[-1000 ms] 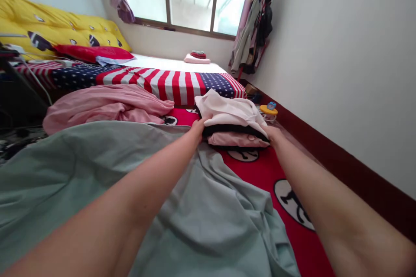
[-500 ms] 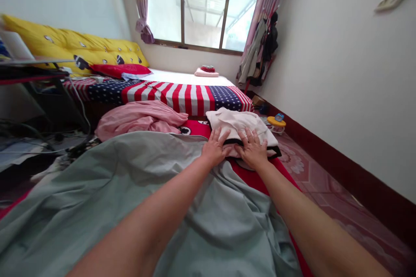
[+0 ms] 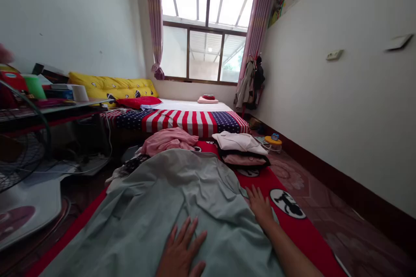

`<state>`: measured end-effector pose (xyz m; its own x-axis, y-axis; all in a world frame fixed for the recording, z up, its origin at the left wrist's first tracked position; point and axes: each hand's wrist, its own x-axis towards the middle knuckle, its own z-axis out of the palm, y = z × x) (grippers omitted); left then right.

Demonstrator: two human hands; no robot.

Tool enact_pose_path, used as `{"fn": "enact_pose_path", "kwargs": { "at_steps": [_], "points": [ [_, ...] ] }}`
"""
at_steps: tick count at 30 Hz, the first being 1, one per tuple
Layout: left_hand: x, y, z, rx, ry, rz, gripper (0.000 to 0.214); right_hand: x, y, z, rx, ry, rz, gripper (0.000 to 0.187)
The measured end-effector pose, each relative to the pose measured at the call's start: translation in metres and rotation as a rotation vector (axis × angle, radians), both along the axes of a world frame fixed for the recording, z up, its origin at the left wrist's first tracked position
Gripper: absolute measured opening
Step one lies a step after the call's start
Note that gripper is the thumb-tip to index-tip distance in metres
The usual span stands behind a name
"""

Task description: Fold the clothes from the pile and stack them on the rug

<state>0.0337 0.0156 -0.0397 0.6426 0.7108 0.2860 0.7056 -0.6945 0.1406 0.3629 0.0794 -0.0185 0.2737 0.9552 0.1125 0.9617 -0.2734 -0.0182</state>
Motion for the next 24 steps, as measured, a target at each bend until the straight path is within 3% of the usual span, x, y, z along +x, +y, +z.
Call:
{"fn": "enact_pose_path", "kwargs": {
  "at_steps": [5,10,13,15,17,20,24],
  "points": [
    [-0.032,-0.038,-0.011,0.064,-0.004,0.049,0.058,-0.02,-0.032,0.023,0.056,0.056,0.089,0.054],
    [-0.039,-0.04,-0.014,0.058,-0.041,0.031,0.055,-0.018,-0.022,0.067,0.006,0.011,0.313,0.035],
    [-0.037,-0.038,-0.014,0.052,-0.049,0.026,0.053,0.003,0.002,0.102,0.117,-0.052,0.175,0.038],
    [-0.036,-0.038,-0.016,0.042,-0.074,0.029,0.054,0.01,0.016,0.114,0.188,-0.078,0.062,0.04],
    [-0.037,-0.039,-0.016,0.015,-0.103,0.03,0.054,0.004,0.023,0.111,0.21,-0.074,0.039,0.038],
    [-0.04,-0.039,-0.009,-0.077,-0.181,0.005,0.05,-0.023,0.022,0.087,0.161,-0.009,0.092,0.035],
    [-0.045,-0.025,0.026,-0.248,-0.412,0.11,0.037,-0.057,0.024,0.056,0.096,0.091,0.037,0.043]
  ]
}}
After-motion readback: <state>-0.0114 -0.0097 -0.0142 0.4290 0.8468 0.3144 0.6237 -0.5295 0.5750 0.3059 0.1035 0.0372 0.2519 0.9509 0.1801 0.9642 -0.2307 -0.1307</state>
